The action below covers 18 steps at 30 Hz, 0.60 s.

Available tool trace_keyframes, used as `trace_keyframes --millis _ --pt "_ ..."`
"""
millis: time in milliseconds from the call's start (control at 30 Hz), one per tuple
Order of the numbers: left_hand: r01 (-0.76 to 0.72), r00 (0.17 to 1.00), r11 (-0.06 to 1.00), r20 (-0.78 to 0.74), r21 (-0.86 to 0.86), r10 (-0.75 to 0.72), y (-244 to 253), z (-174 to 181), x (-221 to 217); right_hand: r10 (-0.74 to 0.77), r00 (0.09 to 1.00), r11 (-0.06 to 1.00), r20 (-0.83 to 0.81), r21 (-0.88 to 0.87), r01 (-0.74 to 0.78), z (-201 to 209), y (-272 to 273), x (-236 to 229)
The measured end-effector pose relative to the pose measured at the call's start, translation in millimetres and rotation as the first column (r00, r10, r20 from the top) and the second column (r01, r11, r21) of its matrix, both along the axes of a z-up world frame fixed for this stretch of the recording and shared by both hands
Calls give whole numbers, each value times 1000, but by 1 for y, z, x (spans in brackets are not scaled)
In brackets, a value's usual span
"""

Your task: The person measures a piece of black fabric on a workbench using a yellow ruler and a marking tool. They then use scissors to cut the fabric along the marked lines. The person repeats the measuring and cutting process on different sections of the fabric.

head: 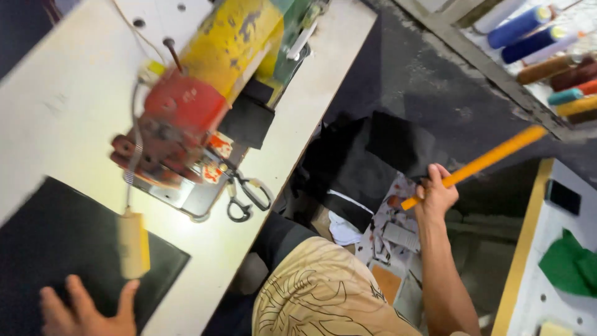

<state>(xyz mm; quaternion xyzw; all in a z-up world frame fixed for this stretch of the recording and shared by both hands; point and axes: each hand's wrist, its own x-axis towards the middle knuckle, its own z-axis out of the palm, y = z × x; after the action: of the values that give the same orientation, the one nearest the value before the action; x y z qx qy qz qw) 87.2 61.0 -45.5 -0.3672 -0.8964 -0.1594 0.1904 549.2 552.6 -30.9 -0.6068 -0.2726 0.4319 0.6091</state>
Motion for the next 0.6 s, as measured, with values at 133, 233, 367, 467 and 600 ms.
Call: trace_keyframes --millis 133,233,367,467,600 --pt "-28 999 1000 29 15 27 19 -5 37 41 999 999 -24 20 -41 -106 16 74" --pt "-117 986 984 -137 -136 99 41 -4 56 236 899 970 370 -152 -192 -188 4 120" --pt "-316 948 949 -46 -5 315 58 -21 83 453 59 853 890 -413 -319 -174 5 123" --pt "-385 922 923 48 30 383 57 -31 89 344 106 815 933 -241 -526 -104 5 42" --pt "-412 891 911 215 11 400 73 -12 115 243 114 450 963 -8 -893 -23 4 -91"
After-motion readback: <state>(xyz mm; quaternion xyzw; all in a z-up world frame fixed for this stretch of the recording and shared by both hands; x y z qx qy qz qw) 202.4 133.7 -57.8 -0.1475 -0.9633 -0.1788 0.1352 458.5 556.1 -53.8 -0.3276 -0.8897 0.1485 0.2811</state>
